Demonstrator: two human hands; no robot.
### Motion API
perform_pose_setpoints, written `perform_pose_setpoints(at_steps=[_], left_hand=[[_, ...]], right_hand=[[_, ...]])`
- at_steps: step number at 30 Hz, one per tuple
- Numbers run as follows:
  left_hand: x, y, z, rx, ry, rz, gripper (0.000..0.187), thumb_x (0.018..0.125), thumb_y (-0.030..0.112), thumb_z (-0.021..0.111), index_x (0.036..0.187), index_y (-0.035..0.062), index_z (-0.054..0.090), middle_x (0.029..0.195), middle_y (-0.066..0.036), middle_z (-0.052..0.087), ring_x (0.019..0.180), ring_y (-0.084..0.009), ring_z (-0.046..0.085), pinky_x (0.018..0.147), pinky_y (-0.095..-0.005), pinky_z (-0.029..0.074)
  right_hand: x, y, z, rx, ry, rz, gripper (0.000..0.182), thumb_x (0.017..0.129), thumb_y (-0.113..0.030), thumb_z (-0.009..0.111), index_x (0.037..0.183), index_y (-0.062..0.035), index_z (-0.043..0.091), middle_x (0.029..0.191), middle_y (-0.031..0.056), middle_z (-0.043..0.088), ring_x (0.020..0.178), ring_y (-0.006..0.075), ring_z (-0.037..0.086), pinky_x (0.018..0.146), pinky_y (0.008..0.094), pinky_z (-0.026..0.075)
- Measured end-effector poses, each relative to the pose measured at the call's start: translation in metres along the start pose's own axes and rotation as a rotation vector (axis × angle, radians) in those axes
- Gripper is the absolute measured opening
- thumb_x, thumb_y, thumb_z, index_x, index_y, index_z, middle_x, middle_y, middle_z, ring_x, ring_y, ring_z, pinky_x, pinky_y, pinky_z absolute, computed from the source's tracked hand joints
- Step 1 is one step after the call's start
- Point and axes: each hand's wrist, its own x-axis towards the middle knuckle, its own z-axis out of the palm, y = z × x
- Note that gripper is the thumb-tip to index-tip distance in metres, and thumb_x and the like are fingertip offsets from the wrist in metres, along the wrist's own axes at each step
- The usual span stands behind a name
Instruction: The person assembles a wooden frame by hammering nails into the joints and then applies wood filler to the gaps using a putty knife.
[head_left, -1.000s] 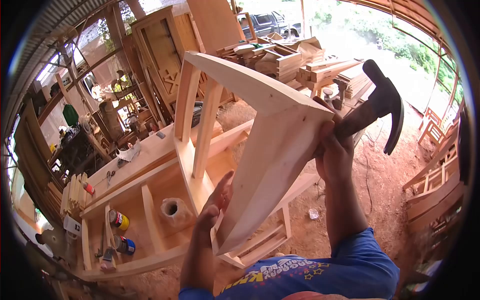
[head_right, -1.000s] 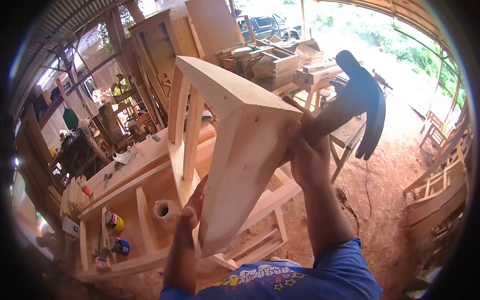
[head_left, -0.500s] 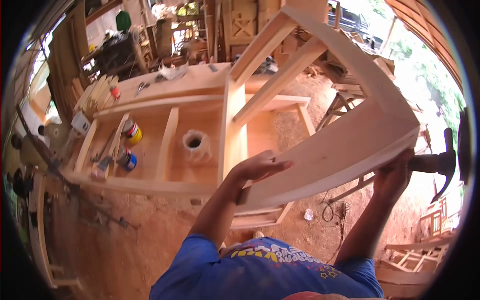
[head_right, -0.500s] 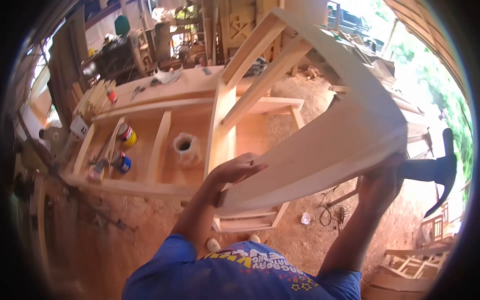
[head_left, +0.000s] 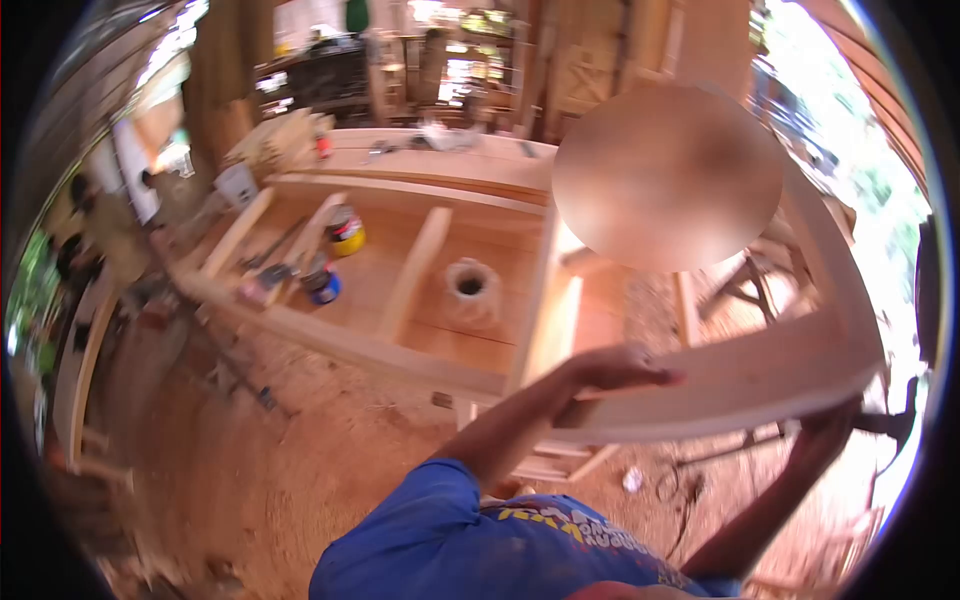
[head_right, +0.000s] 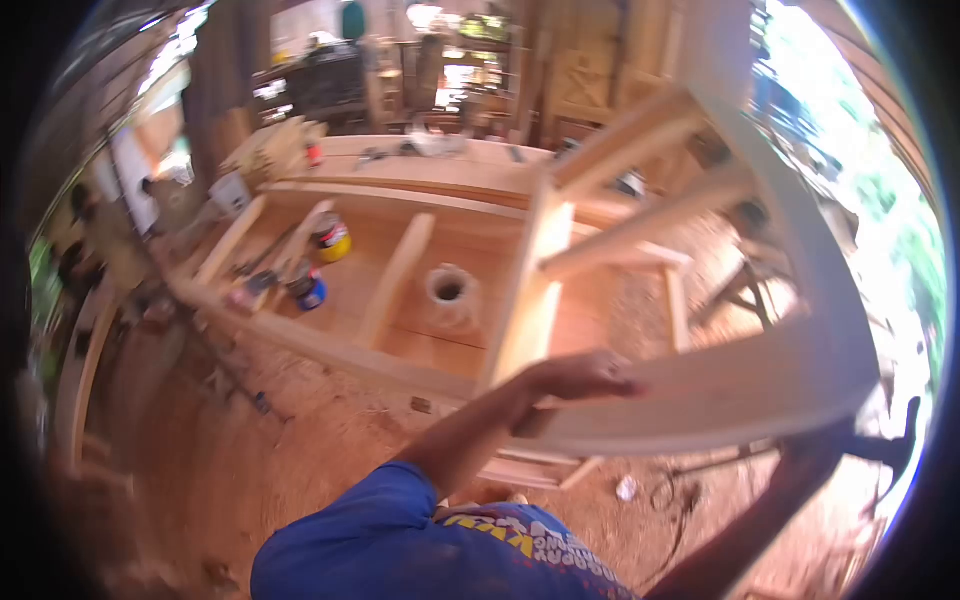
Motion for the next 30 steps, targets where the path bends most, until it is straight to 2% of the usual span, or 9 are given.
perform_pose_setpoints(at_steps=[1,3,11,13,15,17,19,22,30], left_hand=[[-0.004,0.016,-0.006,0.064,-0.091,-0.094,0.085,0.087,0.077,0.065,0.117,-0.0013,0.073,0.099,-0.012,0.075,0.092,-0.0181,0.068,0.083,-0.0345,0.053],[-0.013,0.024,0.007,0.078,0.070,-0.087,0.096,0.081,0.085,0.063,0.117,-0.0036,0.071,0.109,-0.021,0.073,0.105,-0.0319,0.068,0.091,-0.0431,0.051],[-0.008,0.035,0.009,0.164,-0.022,-0.172,0.098,0.080,0.083,0.064,0.128,-0.0018,0.069,0.124,-0.024,0.071,0.114,-0.0360,0.068,0.099,-0.0448,0.050],[-0.012,0.044,0.004,0.246,-0.086,-0.278,0.095,0.079,0.087,0.060,0.124,0.0046,0.074,0.119,-0.022,0.073,0.113,-0.0347,0.069,0.099,-0.0443,0.050],[-0.009,0.027,0.002,0.217,-0.142,-0.158,0.101,0.077,0.092,0.056,0.118,0.0011,0.075,0.115,-0.022,0.074,0.108,-0.0357,0.071,0.094,-0.0438,0.052],[-0.006,0.022,0.001,0.320,-0.234,-0.275,0.102,0.077,0.091,0.057,0.116,-0.0012,0.075,0.112,-0.024,0.073,0.107,-0.0355,0.070,0.093,-0.0435,0.052],[-0.008,0.017,0.005,0.313,-0.256,-0.287,0.101,0.078,0.089,0.059,0.117,-0.0029,0.074,0.111,-0.024,0.073,0.106,-0.0352,0.070,0.093,-0.0424,0.052],[-0.015,-0.008,0.004,0.331,-0.244,-0.278,0.099,0.078,0.088,0.061,0.117,-0.0021,0.074,0.108,-0.023,0.074,0.104,-0.0342,0.071,0.090,-0.0411,0.052],[-0.027,-0.015,0.009,0.520,-0.432,-0.403,0.091,0.081,0.088,0.058,0.098,0.0005,0.075,0.094,-0.019,0.073,0.092,-0.0301,0.071,0.079,-0.0422,0.052]], right_hand=[[0.004,-0.005,-0.003,0.041,0.035,0.084,0.077,0.098,-0.045,0.069,0.155,-0.0050,0.036,0.136,0.0185,0.054,0.114,0.0304,0.062,0.077,0.0423,0.060],[0.012,-0.002,0.000,0.133,0.066,0.255,0.097,0.091,-0.051,0.075,0.161,-0.0031,0.027,0.148,0.0284,0.049,0.123,0.0418,0.062,0.078,0.0514,0.065],[-0.013,0.034,-0.015,0.072,0.079,0.206,0.065,0.099,-0.043,0.067,0.148,-0.0060,0.045,0.131,0.0149,0.060,0.106,0.0265,0.065,0.073,0.0384,0.060],[-0.039,0.036,-0.037,0.116,0.108,0.210,0.057,0.102,-0.041,0.065,0.144,-0.0067,0.050,0.126,0.0116,0.063,0.102,0.0227,0.065,0.072,0.0352,0.059],[-0.064,0.044,-0.051,0.206,0.115,0.213,0.050,0.104,-0.039,0.063,0.141,-0.0074,0.054,0.122,0.0082,0.066,0.098,0.0189,0.066,0.071,0.0319,0.058],[-0.089,0.044,-0.058,0.307,0.128,0.222,0.044,0.106,-0.037,0.060,0.138,-0.0082,0.059,0.118,0.0048,0.069,0.093,0.0151,0.067,0.070,0.0287,0.056],[-0.116,0.027,-0.041,0.425,0.192,0.318,0.045,0.104,-0.038,0.063,0.139,-0.0091,0.059,0.123,0.0055,0.069,0.104,0.0192,0.068,0.084,0.0360,0.059],[-0.151,0.054,-0.072,0.528,-0.008,0.395,0.047,0.103,-0.038,0.064,0.139,-0.0097,0.059,0.126,0.0046,0.069,0.112,0.0220,0.067,0.095,0.0396,0.057],[-0.252,0.103,-0.089,0.651,0.194,0.556,0.046,0.103,-0.039,0.063,0.137,-0.0075,0.060,0.127,0.0054,0.069,0.121,0.0227,0.063,0.105,0.0424,0.052]])
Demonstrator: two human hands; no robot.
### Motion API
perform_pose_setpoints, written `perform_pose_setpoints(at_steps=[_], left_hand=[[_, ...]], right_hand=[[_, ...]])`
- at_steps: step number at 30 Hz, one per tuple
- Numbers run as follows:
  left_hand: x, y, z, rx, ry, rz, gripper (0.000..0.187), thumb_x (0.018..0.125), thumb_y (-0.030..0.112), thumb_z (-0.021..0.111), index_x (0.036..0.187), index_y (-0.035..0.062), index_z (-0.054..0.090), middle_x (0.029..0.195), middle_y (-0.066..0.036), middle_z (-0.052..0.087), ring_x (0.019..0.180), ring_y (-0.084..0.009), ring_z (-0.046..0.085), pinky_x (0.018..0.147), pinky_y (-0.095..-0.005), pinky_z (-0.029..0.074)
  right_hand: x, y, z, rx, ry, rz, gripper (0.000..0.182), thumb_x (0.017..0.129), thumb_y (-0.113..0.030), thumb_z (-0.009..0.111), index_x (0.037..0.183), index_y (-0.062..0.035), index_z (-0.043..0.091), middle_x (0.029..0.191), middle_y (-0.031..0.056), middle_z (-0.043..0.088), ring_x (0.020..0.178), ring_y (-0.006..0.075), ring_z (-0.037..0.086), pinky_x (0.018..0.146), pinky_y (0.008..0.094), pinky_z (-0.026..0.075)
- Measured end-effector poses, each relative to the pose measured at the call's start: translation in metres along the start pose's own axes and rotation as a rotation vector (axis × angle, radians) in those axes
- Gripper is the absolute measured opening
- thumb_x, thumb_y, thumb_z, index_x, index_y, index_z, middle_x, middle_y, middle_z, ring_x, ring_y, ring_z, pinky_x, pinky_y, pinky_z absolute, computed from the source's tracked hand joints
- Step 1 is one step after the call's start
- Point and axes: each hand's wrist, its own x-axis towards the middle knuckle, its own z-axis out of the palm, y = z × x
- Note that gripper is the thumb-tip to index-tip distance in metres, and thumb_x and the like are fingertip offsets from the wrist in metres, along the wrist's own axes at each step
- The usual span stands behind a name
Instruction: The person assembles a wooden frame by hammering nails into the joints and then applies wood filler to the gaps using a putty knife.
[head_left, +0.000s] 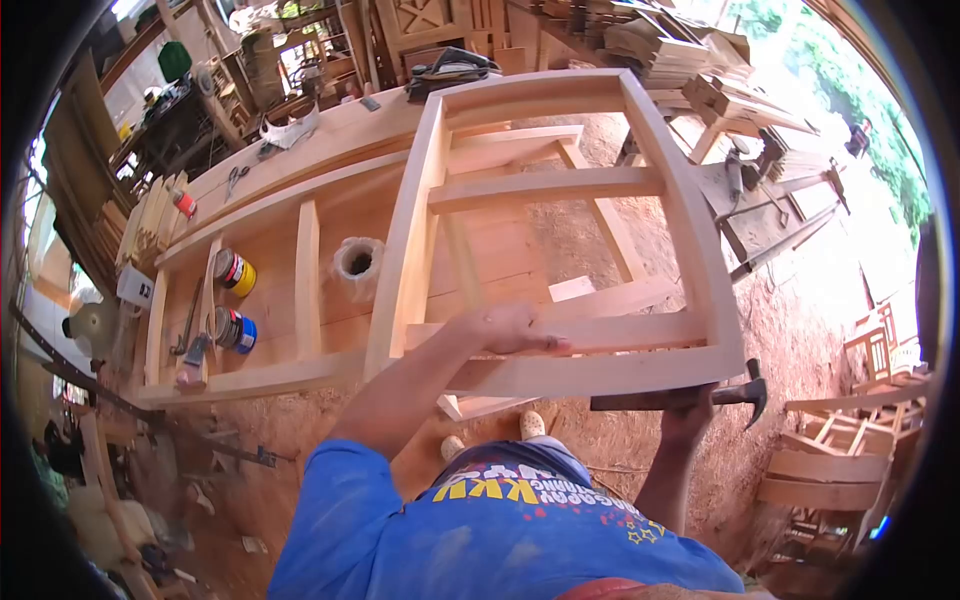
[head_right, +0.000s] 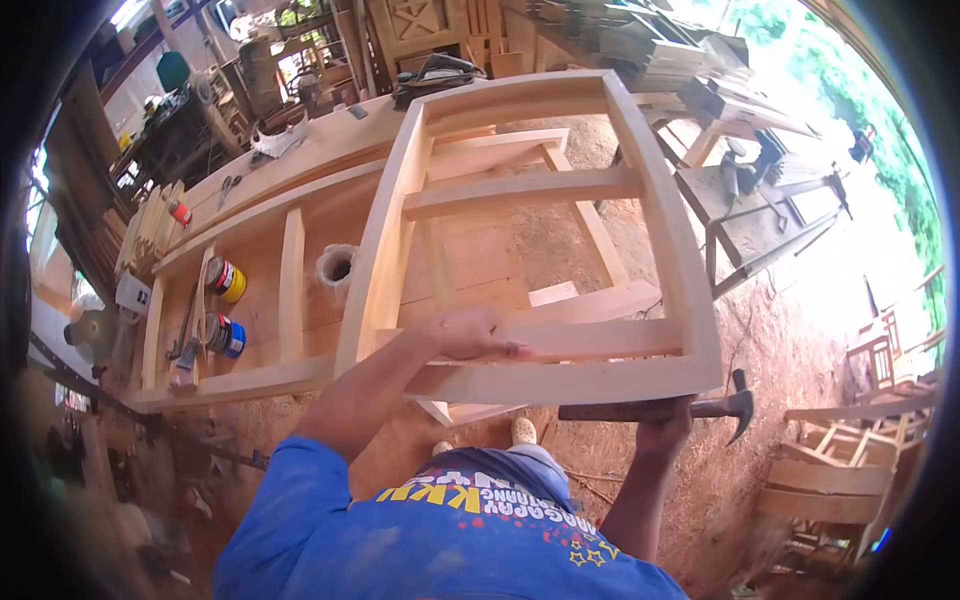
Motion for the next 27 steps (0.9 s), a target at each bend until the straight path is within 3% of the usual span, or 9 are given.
perform_pose_setpoints(at_steps=[3,12,15,18,21,22,25,27], left_hand=[[0.000,-0.008,0.011,0.015,0.047,-0.003,0.090,0.083,0.088,0.056,0.091,0.0001,0.073,0.089,-0.018,0.071,0.087,-0.0298,0.071,0.077,-0.0432,0.052],[-0.031,0.000,0.032,0.065,-0.008,-0.174,0.088,0.086,0.083,0.056,0.108,-0.0001,0.074,0.097,-0.018,0.072,0.098,-0.0299,0.070,0.083,-0.0419,0.053],[-0.060,-0.007,0.033,-0.054,0.002,-0.259,0.078,0.090,0.075,0.061,0.114,0.0021,0.074,0.106,-0.019,0.073,0.106,-0.0299,0.069,0.088,-0.0424,0.053],[-0.081,-0.030,0.037,-0.206,0.026,-0.358,0.067,0.092,0.061,0.069,0.131,0.0057,0.068,0.121,-0.019,0.072,0.118,-0.0313,0.066,0.099,-0.0419,0.051],[-0.106,-0.066,0.046,-0.186,0.407,0.056,0.076,0.087,0.064,0.073,0.139,0.0094,0.064,0.129,-0.019,0.069,0.123,-0.0353,0.064,0.099,-0.0467,0.052],[-0.116,-0.069,0.042,-0.240,0.374,0.017,0.076,0.087,0.062,0.074,0.141,0.0098,0.062,0.132,-0.019,0.067,0.125,-0.0352,0.063,0.102,-0.0458,0.051],[-0.144,-0.079,0.034,-0.303,0.259,-0.107,0.077,0.087,0.055,0.077,0.146,0.0104,0.057,0.140,-0.020,0.064,0.130,-0.0347,0.059,0.109,-0.0433,0.046],[-0.158,-0.095,0.029,-0.192,0.178,-0.201,0.077,0.088,0.048,0.079,0.149,0.0103,0.053,0.141,-0.020,0.063,0.134,-0.0339,0.056,0.114,-0.0422,0.042]], right_hand=[[-0.016,0.022,-0.014,0.063,0.012,0.024,0.049,0.103,-0.040,0.062,0.139,-0.0068,0.057,0.129,0.0060,0.067,0.122,0.0237,0.062,0.106,0.0428,0.050],[-0.029,0.052,-0.017,0.098,0.060,0.073,0.051,0.103,-0.042,0.061,0.142,-0.0094,0.055,0.134,0.0050,0.065,0.124,0.0243,0.061,0.108,0.0441,0.047],[-0.023,0.070,-0.025,0.123,-0.013,0.191,0.052,0.104,-0.040,0.060,0.144,-0.0078,0.053,0.136,0.0058,0.065,0.124,0.0241,0.062,0.108,0.0425,0.048],[-0.014,0.110,-0.039,0.127,-0.018,0.304,0.050,0.104,-0.038,0.060,0.143,-0.0076,0.054,0.136,0.0048,0.065,0.124,0.0238,0.062,0.109,0.0433,0.048],[-0.028,0.132,0.021,0.085,0.035,0.345,0.046,0.104,-0.038,0.061,0.139,-0.0091,0.058,0.130,0.0030,0.068,0.118,0.0233,0.064,0.104,0.0426,0.051],[-0.026,0.145,0.023,0.097,0.107,0.354,0.042,0.103,-0.038,0.062,0.134,-0.0108,0.061,0.122,0.0021,0.070,0.112,0.0218,0.065,0.097,0.0402,0.053],[-0.026,0.163,0.013,0.113,-0.174,0.442,0.035,0.102,-0.036,0.063,0.127,-0.0115,0.062,0.115,0.0009,0.070,0.110,0.0207,0.065,0.095,0.0390,0.051],[-0.032,0.169,0.029,0.101,-0.060,0.441,0.030,0.102,-0.035,0.064,0.120,-0.0115,0.063,0.107,0.0018,0.070,0.105,0.0209,0.066,0.092,0.0394,0.052]])
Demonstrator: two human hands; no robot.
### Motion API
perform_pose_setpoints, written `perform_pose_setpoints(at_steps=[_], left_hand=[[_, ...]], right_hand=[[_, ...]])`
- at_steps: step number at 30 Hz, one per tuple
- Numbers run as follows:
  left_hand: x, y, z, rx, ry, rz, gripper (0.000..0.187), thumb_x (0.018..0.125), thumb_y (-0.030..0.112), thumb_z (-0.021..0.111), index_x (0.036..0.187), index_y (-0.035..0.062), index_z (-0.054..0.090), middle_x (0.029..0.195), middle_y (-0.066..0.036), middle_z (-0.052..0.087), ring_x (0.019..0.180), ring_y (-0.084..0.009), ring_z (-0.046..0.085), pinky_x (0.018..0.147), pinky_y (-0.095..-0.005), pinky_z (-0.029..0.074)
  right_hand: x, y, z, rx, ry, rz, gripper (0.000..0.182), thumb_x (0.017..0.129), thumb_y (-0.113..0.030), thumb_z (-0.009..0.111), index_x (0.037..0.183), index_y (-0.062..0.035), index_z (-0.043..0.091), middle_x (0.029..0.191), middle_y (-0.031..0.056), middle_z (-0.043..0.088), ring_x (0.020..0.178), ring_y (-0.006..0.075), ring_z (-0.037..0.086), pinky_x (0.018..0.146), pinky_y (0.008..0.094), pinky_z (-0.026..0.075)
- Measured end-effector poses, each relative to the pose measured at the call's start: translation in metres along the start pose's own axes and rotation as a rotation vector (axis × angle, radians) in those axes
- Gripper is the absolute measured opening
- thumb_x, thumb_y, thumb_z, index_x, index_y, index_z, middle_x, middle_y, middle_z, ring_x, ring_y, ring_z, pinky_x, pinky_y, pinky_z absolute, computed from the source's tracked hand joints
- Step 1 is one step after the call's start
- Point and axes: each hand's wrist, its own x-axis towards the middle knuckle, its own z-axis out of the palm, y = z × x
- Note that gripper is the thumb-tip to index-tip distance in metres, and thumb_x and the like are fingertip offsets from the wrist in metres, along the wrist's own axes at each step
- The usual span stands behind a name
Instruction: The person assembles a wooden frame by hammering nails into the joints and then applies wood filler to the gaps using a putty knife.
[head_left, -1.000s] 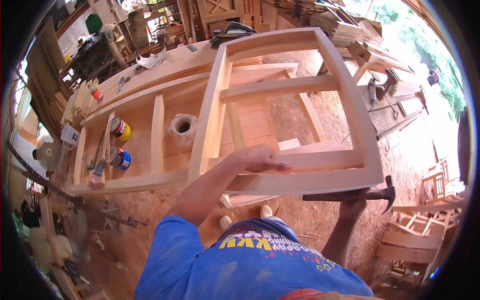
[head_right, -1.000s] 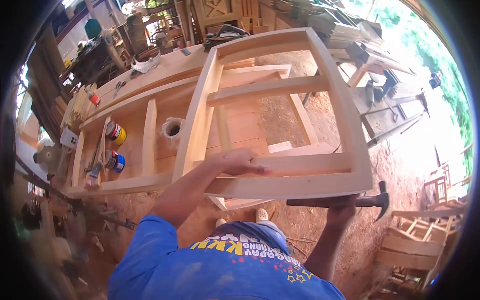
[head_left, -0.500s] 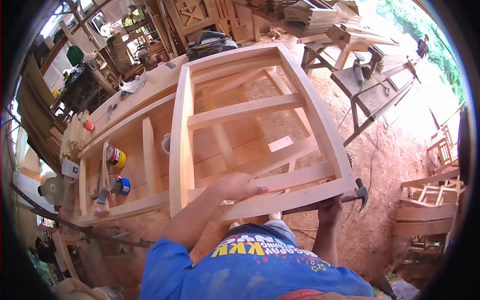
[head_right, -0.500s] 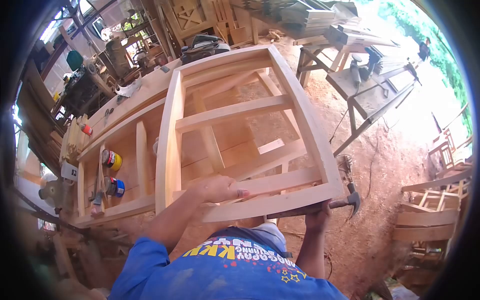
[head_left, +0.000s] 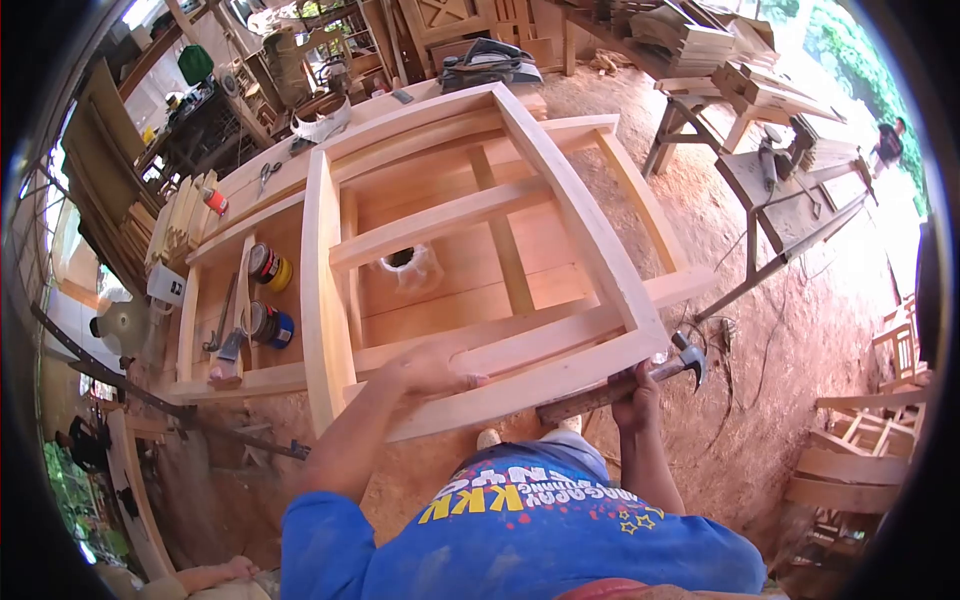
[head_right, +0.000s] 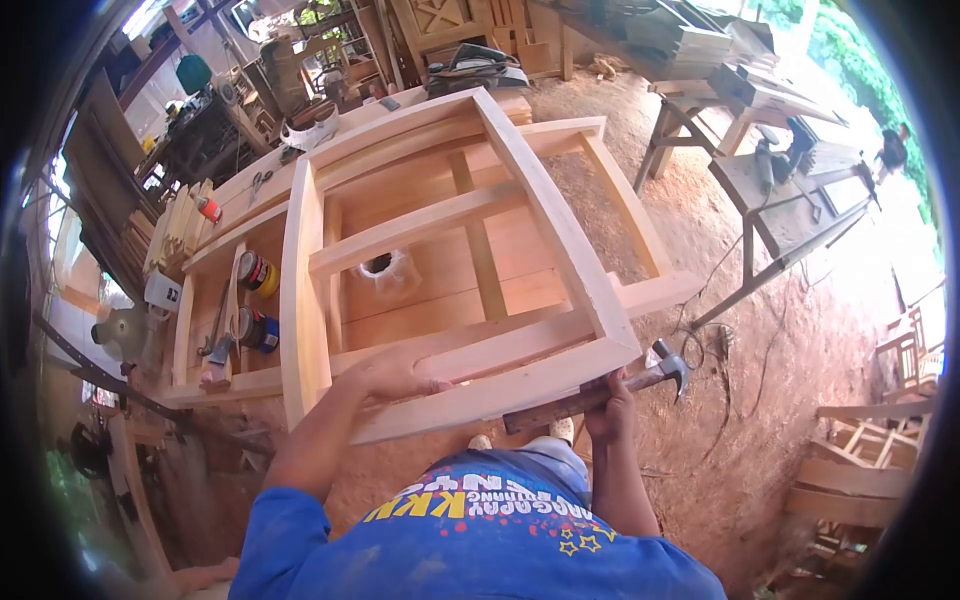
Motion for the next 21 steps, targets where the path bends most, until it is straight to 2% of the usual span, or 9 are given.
perform_pose_setpoints(at_steps=[3,5,6,8,9,12,15,18,21], left_hand=[[-0.023,0.001,-0.013,0.186,0.068,-0.141,0.081,0.082,0.049,0.083,0.148,0.0115,0.055,0.135,-0.020,0.065,0.132,-0.0369,0.057,0.113,-0.0429,0.043],[-0.050,0.001,-0.021,0.076,0.266,-0.083,0.082,0.078,0.050,0.085,0.146,0.0115,0.057,0.135,-0.019,0.065,0.133,-0.0383,0.056,0.113,-0.0468,0.042],[-0.061,0.003,-0.025,0.017,0.369,-0.053,0.083,0.076,0.050,0.086,0.144,0.0115,0.058,0.135,-0.018,0.065,0.133,-0.0391,0.056,0.112,-0.0487,0.042],[-0.090,0.013,-0.006,0.164,0.471,0.055,0.073,0.076,0.047,0.085,0.137,0.0118,0.064,0.140,-0.017,0.061,0.135,-0.0386,0.053,0.115,-0.0492,0.039],[-0.101,0.013,0.010,0.240,0.519,0.105,0.068,0.076,0.045,0.084,0.133,0.0120,0.067,0.143,-0.016,0.058,0.136,-0.0383,0.052,0.116,-0.0494,0.038],[-0.101,-0.011,0.052,0.382,0.604,0.079,0.063,0.073,0.039,0.086,0.129,0.0146,0.069,0.150,-0.014,0.052,0.142,-0.0378,0.045,0.119,-0.0538,0.030],[-0.090,-0.034,0.064,0.324,0.621,0.086,0.068,0.070,0.038,0.088,0.130,0.0151,0.067,0.146,-0.015,0.057,0.141,-0.0393,0.048,0.117,-0.0571,0.031],[-0.092,-0.043,0.058,0.399,0.573,0.211,0.063,0.072,0.035,0.086,0.128,0.0137,0.069,0.146,-0.012,0.057,0.142,-0.0415,0.046,0.119,-0.0582,0.030],[-0.097,-0.045,0.050,0.339,0.526,0.236,0.057,0.074,0.032,0.085,0.126,0.0131,0.071,0.148,-0.009,0.056,0.143,-0.0427,0.044,0.122,-0.0583,0.027]], right_hand=[[-0.011,0.011,0.044,-0.021,0.225,-0.012,0.026,0.103,-0.032,0.063,0.120,-0.0122,0.062,0.103,0.0019,0.068,0.098,0.0207,0.065,0.089,0.0392,0.053],[-0.018,0.018,0.049,-0.036,0.325,0.020,0.023,0.104,-0.028,0.061,0.122,-0.0135,0.059,0.098,0.0007,0.065,0.090,0.0199,0.063,0.084,0.0383,0.052],[-0.018,0.021,0.026,-0.050,0.230,0.041,0.025,0.104,-0.028,0.061,0.124,-0.0134,0.059,0.102,0.0016,0.066,0.095,0.0208,0.064,0.089,0.0398,0.053],[-0.006,0.026,-0.030,-0.076,0.029,0.088,0.030,0.104,-0.028,0.061,0.130,-0.0131,0.059,0.110,0.0035,0.068,0.106,0.0226,0.066,0.098,0.0428,0.053],[-0.009,0.027,-0.021,-0.127,0.125,0.062,0.035,0.103,-0.030,0.061,0.132,-0.0101,0.058,0.117,0.0052,0.069,0.114,0.0236,0.066,0.102,0.0436,0.053],[-0.009,0.022,-0.019,-0.177,0.231,0.097,0.043,0.102,-0.029,0.062,0.137,-0.0048,0.058,0.130,0.0085,0.069,0.120,0.0271,0.066,0.108,0.0462,0.051],[-0.010,0.012,-0.028,-0.242,0.214,0.119,0.043,0.103,-0.029,0.062,0.138,-0.0041,0.057,0.133,0.0094,0.068,0.121,0.0270,0.065,0.110,0.0457,0.050],[-0.011,0.001,-0.032,-0.322,0.153,0.140,0.043,0.103,-0.029,0.060,0.138,-0.0042,0.057,0.133,0.0095,0.068,0.122,0.0266,0.065,0.110,0.0451,0.051],[-0.020,0.007,0.003,-0.400,0.236,0.070,0.029,0.103,-0.031,0.063,0.122,-0.0090,0.064,0.109,0.0034,0.072,0.098,0.0204,0.069,0.084,0.0377,0.058]])
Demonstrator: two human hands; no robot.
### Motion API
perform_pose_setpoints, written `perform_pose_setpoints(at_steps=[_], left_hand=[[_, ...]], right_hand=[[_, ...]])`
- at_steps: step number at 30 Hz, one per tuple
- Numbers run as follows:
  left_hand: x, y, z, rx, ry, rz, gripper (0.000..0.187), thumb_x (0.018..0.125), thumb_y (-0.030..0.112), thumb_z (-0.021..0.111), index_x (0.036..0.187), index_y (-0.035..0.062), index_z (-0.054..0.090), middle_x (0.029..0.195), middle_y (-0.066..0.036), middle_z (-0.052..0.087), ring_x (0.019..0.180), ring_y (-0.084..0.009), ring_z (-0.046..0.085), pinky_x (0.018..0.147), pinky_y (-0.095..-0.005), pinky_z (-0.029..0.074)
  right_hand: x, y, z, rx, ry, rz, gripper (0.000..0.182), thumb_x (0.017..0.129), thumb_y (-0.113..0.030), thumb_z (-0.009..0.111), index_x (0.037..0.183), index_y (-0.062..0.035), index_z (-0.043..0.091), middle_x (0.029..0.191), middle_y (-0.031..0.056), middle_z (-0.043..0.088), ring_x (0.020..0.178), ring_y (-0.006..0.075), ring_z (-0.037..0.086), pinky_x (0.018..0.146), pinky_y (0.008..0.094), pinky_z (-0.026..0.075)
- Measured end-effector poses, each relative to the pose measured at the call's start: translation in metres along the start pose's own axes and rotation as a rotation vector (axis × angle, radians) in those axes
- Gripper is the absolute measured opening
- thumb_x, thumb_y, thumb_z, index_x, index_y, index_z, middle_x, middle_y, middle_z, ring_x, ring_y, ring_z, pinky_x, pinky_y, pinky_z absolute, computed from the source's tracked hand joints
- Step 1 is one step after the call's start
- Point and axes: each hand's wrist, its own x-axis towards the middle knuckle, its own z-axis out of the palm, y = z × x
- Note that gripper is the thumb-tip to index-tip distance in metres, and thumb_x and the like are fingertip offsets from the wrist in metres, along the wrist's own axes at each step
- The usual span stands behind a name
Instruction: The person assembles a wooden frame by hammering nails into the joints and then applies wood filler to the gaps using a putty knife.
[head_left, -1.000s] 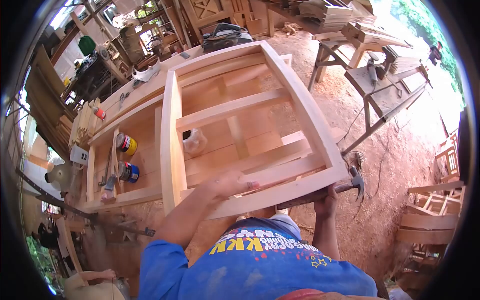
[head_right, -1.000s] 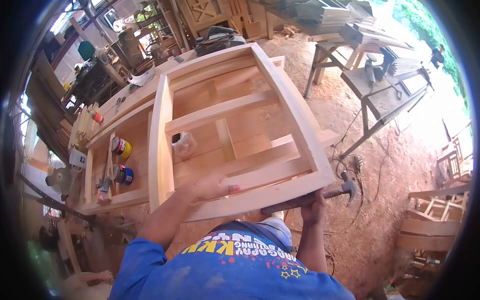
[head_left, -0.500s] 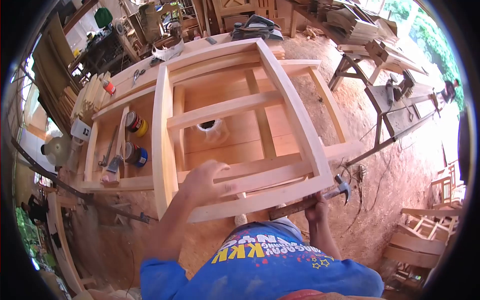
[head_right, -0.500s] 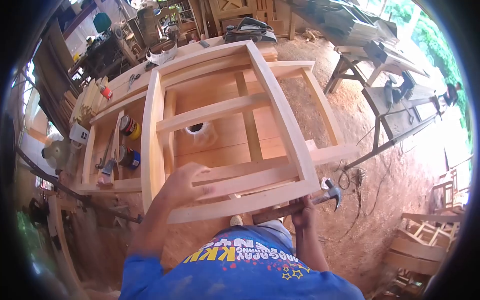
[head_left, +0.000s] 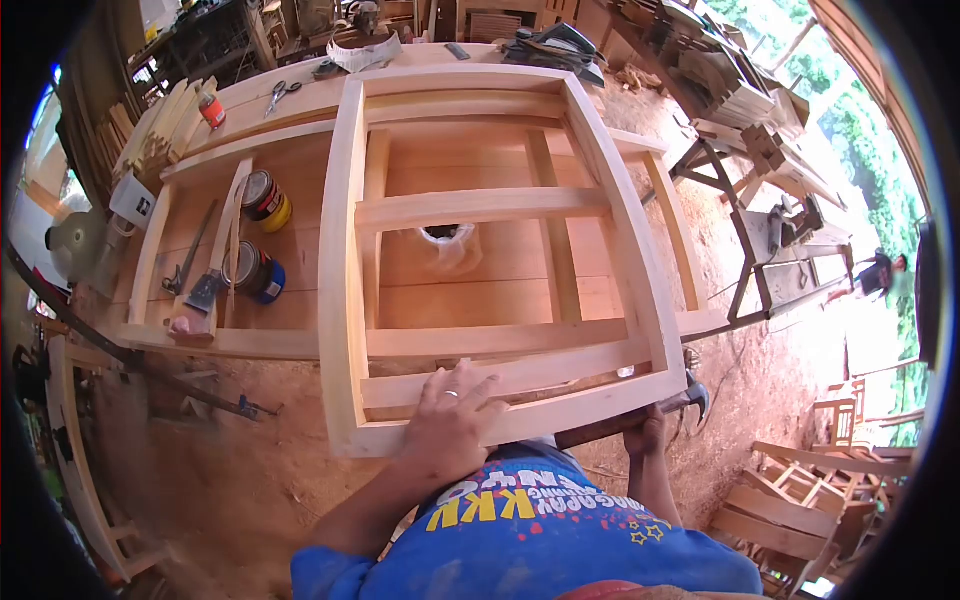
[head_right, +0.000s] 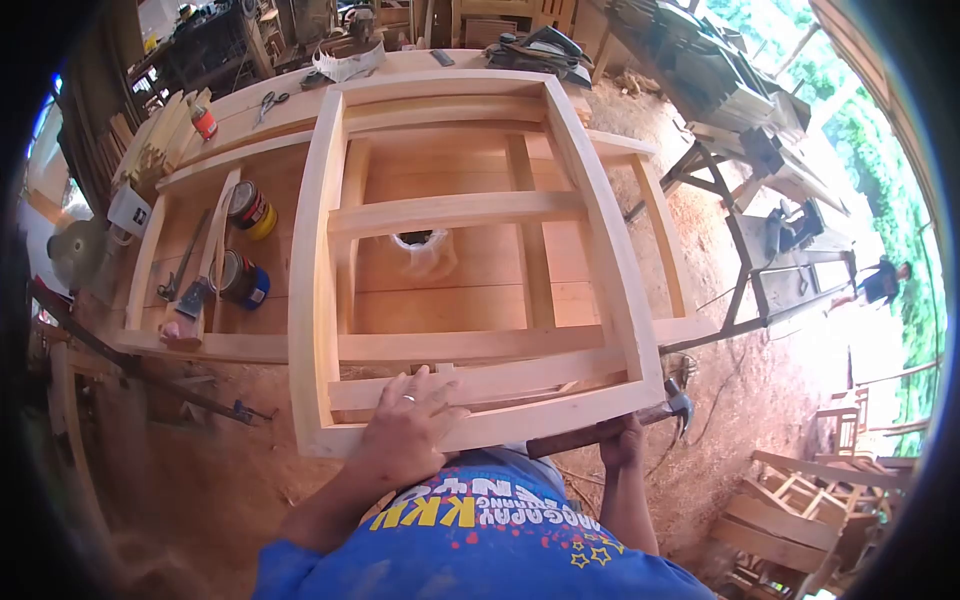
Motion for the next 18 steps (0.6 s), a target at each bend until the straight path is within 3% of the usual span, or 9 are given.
perform_pose_setpoints(at_steps=[3,6,9,12,15,18], left_hand=[[-0.002,-0.004,-0.004,0.039,-0.042,0.013,0.057,0.075,0.032,0.084,0.127,0.0139,0.072,0.151,-0.008,0.055,0.144,-0.0429,0.044,0.122,-0.0582,0.027],[-0.006,-0.020,-0.005,0.093,-0.076,0.032,0.058,0.076,0.034,0.084,0.129,0.0144,0.071,0.153,-0.008,0.053,0.145,-0.0422,0.043,0.123,-0.0583,0.026],[-0.008,-0.034,-0.017,0.044,-0.084,0.017,0.061,0.077,0.038,0.083,0.132,0.0145,0.069,0.154,-0.007,0.052,0.147,-0.0414,0.040,0.123,-0.0579,0.026],[-0.010,-0.036,-0.017,0.015,-0.080,0.022,0.063,0.079,0.043,0.081,0.134,0.0147,0.068,0.155,-0.010,0.051,0.148,-0.0399,0.040,0.122,-0.0569,0.027],[-0.014,-0.037,-0.016,-0.062,0.018,0.008,0.063,0.080,0.045,0.080,0.134,0.0153,0.067,0.155,-0.013,0.050,0.148,-0.0384,0.040,0.120,-0.0544,0.029],[-0.018,-0.041,-0.005,-0.076,0.081,0.018,0.065,0.080,0.044,0.081,0.135,0.0149,0.065,0.151,-0.015,0.053,0.146,-0.0353,0.044,0.119,-0.0513,0.032]], right_hand=[[-0.015,0.002,0.031,0.033,0.084,-0.036,0.028,0.103,-0.032,0.063,0.121,-0.0112,0.065,0.106,0.0022,0.071,0.094,0.0202,0.068,0.079,0.0373,0.057],[-0.017,0.014,0.021,0.061,-0.034,-0.065,0.030,0.103,-0.033,0.062,0.126,-0.0130,0.064,0.106,0.0018,0.071,0.093,0.0196,0.068,0.078,0.0367,0.056],[-0.023,0.029,0.040,0.079,0.059,-0.063,0.031,0.107,-0.030,0.055,0.130,-0.0089,0.061,0.114,0.0028,0.071,0.107,0.0213,0.068,0.096,0.0407,0.056],[-0.013,0.034,0.022,0.113,0.093,-0.090,0.022,0.108,-0.032,0.056,0.113,-0.0125,0.063,0.091,-0.0024,0.064,0.077,0.0140,0.063,0.069,0.0306,0.055],[-0.008,0.008,0.000,-0.019,0.207,-0.039,0.022,0.107,-0.037,0.058,0.097,-0.0167,0.058,0.072,-0.0055,0.050,0.055,0.0078,0.048,0.049,0.0237,0.043],[-0.004,-0.006,-0.047,-0.289,0.432,0.030,0.030,0.105,-0.043,0.062,0.087,-0.0197,0.053,0.059,-0.0062,0.044,0.047,0.0060,0.046,0.044,0.0218,0.039]])
